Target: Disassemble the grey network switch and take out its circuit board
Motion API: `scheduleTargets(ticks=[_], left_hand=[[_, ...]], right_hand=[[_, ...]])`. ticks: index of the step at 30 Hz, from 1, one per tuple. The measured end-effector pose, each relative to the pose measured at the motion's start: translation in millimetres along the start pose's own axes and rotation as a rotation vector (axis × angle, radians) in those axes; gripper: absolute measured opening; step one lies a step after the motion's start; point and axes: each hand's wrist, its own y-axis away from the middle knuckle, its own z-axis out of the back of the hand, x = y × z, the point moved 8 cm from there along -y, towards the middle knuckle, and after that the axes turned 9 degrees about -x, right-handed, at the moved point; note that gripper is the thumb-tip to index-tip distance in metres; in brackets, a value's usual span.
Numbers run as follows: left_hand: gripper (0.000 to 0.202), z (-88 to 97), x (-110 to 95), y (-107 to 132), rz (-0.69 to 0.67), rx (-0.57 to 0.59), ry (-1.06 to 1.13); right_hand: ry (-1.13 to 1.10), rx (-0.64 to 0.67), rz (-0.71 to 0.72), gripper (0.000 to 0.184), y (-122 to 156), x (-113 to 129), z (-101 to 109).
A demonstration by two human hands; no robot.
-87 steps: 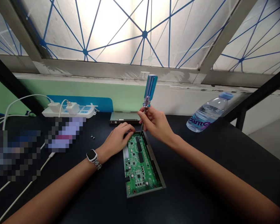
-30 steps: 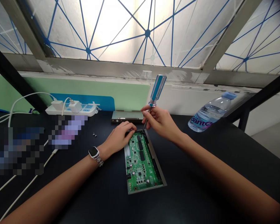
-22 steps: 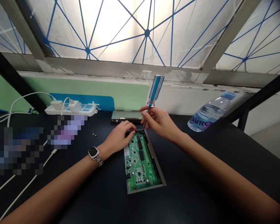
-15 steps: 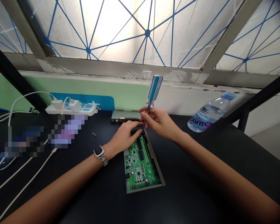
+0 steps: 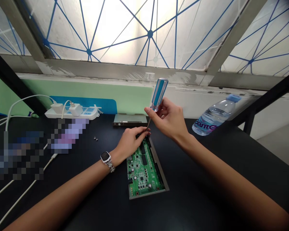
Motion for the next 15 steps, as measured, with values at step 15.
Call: scheduleTargets(ticks=[15], left_hand=[[0.025, -0.4, 1, 1, -0.061, 0.087, 0.009]], right_hand=[[-0.292, 0.229, -0.114, 0.033, -1, -7, -15]])
